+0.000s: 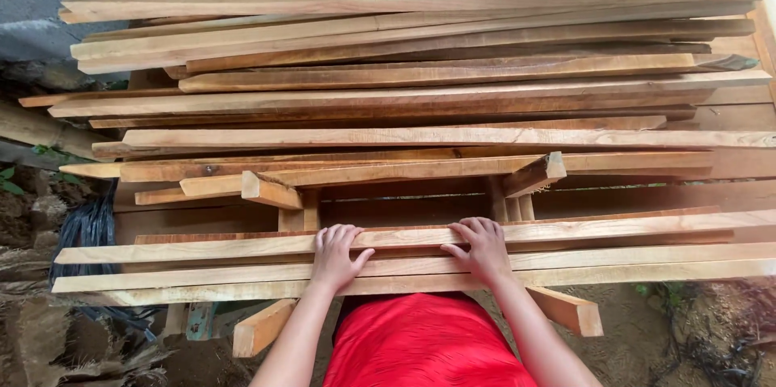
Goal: Sorting and stacking long wooden planks onto a storage rack in a workshop.
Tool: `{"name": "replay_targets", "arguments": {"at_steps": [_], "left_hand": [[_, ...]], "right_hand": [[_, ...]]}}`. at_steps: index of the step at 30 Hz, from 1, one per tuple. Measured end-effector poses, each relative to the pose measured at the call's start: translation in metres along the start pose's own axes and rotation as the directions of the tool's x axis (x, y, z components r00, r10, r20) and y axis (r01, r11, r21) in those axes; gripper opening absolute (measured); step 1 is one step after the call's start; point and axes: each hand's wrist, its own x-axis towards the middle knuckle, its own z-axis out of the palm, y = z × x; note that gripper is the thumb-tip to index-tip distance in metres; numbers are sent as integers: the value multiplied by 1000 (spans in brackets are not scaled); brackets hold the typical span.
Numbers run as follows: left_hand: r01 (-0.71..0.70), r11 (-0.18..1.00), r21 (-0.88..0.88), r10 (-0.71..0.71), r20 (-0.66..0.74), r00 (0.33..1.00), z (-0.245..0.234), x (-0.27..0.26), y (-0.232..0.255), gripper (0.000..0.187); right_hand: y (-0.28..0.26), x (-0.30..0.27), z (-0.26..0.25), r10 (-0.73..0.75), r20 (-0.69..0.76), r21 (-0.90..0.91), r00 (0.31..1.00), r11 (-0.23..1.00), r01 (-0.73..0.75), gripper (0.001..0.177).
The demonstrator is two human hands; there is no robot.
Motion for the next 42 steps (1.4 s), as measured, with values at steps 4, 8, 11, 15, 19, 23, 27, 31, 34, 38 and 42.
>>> {"name": "replay_targets", "arguments": {"at_steps": [4,8,11,15,19,23,27,31,34,38,42], "left_hand": [[-16,1000,4,16,-27,1000,9,-6,-5,52],[-47,999,-18,45,-80,996,10,-16,-1,51],[4,999,-43,-4,-20,1000,1,-18,5,52],[67,997,-24,-64,118,991,-13,-14,13,60],[84,995,47,-92,213,973,-22,-10,23,70],[30,991,133,-68,288,955,-18,-2,27,80],[55,983,177,-119,376,919,-28,8,39,82],[78,978,192,-151,402,903,-35,14,44,81],[92,975,202,-173,431,886,-35,18,46,80],[87,974,209,-173,440,881,-33,16,44,81],[31,985,170,-90,354,931,-17,12,33,89]], "right_hand": [[6,-6,5,-40,-12,18,999,999,40,46],[7,-15,3,-54,13,14,998,998,54,47],[8,-18,-1,-36,85,9,996,999,35,49],[5,-17,-3,-7,150,7,989,1000,6,50],[0,-11,-8,15,166,-11,986,1000,-13,52],[-11,3,-18,97,362,-94,927,993,-67,62],[-16,19,-19,137,472,-84,871,990,-109,64],[-26,24,-28,194,533,-57,824,980,-193,62],[-27,23,-27,237,588,-126,773,971,-203,60],[-26,15,-23,151,443,-50,884,988,-144,54],[-41,18,-32,180,399,-57,899,983,-172,53]]}}
